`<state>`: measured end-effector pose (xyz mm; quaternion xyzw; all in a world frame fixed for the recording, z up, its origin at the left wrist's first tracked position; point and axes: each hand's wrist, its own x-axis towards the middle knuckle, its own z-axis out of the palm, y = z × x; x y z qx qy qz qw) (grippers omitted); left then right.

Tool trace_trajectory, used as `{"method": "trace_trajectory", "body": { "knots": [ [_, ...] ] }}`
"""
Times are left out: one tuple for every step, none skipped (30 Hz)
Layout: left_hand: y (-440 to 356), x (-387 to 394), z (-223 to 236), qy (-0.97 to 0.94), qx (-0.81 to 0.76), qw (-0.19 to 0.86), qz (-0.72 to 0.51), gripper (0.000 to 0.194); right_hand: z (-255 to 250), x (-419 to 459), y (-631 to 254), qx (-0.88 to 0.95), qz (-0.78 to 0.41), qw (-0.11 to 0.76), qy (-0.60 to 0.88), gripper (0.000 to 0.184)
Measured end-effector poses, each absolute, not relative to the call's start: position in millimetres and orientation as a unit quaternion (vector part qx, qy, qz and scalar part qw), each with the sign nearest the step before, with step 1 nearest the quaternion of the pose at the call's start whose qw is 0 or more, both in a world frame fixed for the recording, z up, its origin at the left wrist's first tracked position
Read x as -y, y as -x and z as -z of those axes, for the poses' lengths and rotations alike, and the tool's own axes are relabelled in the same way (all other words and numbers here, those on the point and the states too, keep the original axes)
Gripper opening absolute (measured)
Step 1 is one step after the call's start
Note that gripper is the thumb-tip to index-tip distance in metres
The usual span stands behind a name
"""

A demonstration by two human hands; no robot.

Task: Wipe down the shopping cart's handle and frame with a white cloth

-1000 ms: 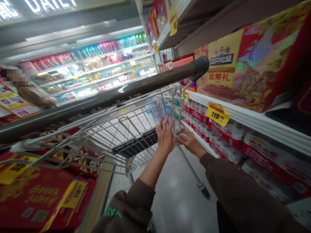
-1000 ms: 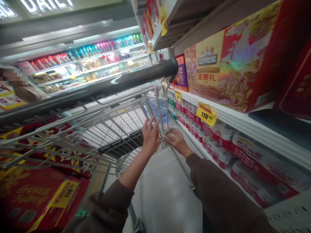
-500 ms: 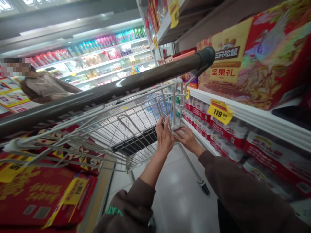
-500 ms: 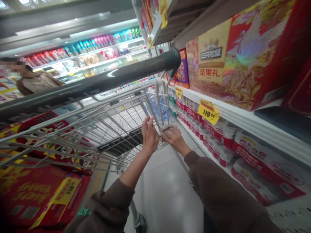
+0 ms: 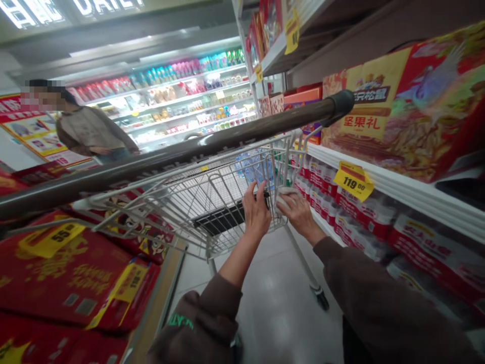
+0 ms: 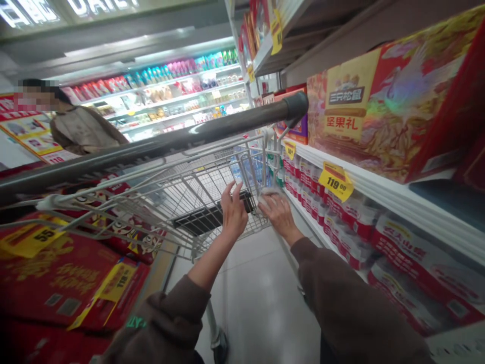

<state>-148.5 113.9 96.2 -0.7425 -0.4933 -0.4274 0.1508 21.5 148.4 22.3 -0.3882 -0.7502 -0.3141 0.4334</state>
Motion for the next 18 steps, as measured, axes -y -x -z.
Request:
{"method": "trace_trajectory", "body": {
  "knots": [
    [152.6, -112.2, -98.4, 0.738, 0.499, 0.152, 0.428, 0.059, -28.0, -144.5, -19.4, 0.746, 0.304, 0.443, 0.392, 0.03],
    [156.1, -110.5, -100.5, 0.735, 0.503, 0.154, 0.429, 0.059, -38.4, -141.6, -16.7, 0.737, 0.297, 0.461, 0.395, 0.032],
    [158.8, -108.7, -102.7, 0.732, 0.505, 0.155, 0.43, 0.06, -52.6, -139.7, -13.2, 0.723, 0.293, 0.485, 0.396, 0.034],
    [160.9, -106.6, -104.8, 0.73, 0.506, 0.157, 0.432, 0.06, -68.8, -138.9, -9.1, 0.71, 0.288, 0.51, 0.392, 0.036],
    [162.8, -104.2, -106.9, 0.727, 0.509, 0.159, 0.432, 0.06, -84.7, -139.0, -4.3, 0.7, 0.282, 0.532, 0.385, 0.037],
    [164.9, -101.4, -109.0, 0.724, 0.511, 0.161, 0.434, 0.061, -98.3, -139.6, 0.8, 0.696, 0.274, 0.547, 0.376, 0.037],
    [167.7, -98.0, -110.9, 0.721, 0.515, 0.163, 0.435, 0.061, -107.6, -140.2, 6.2, 0.695, 0.267, 0.556, 0.369, 0.038],
    [171.5, -94.1, -112.6, 0.717, 0.519, 0.165, 0.435, 0.062, -111.6, -140.6, 11.4, 0.7, 0.26, 0.557, 0.364, 0.038],
    [176.8, -89.7, -114.2, 0.715, 0.523, 0.169, 0.433, 0.063, -109.9, -140.4, 16.1, 0.707, 0.256, 0.551, 0.361, 0.037],
    [183.6, -84.9, -115.6, 0.714, 0.525, 0.174, 0.43, 0.064, -103.2, -139.4, 20.3, 0.718, 0.252, 0.54, 0.36, 0.037],
    [191.9, -79.8, -117.0, 0.713, 0.526, 0.183, 0.425, 0.063, -92.7, -137.6, 23.6, 0.729, 0.25, 0.524, 0.362, 0.036],
    [201.4, -74.7, -118.3, 0.713, 0.529, 0.194, 0.418, 0.062, -80.7, -135.1, 26.2, 0.74, 0.25, 0.507, 0.364, 0.035],
    [211.9, -69.6, -119.8, 0.711, 0.532, 0.205, 0.411, 0.061, -69.5, -132.0, 28.5, 0.749, 0.249, 0.491, 0.369, 0.035],
    [222.7, -64.8, -121.3, 0.707, 0.536, 0.216, 0.407, 0.059, -61.1, -128.5, 30.9, 0.753, 0.249, 0.482, 0.371, 0.035],
    [233.4, -60.5, -122.9, 0.701, 0.543, 0.224, 0.405, 0.058, -57.4, -124.8, 33.8, 0.753, 0.25, 0.481, 0.373, 0.035],
    [243.5, -56.7, -124.8, 0.691, 0.552, 0.23, 0.406, 0.058, -59.2, -121.0, 37.8, 0.749, 0.25, 0.488, 0.372, 0.037],
    [252.7, -53.6, -126.6, 0.679, 0.562, 0.233, 0.411, 0.059, -66.6, -117.4, 43.3, 0.744, 0.251, 0.499, 0.366, 0.04],
    [260.7, -50.9, -128.6, 0.668, 0.571, 0.235, 0.416, 0.06, -78.6, -114.1, 50.4, 0.742, 0.25, 0.511, 0.355, 0.044]
  ]
}}
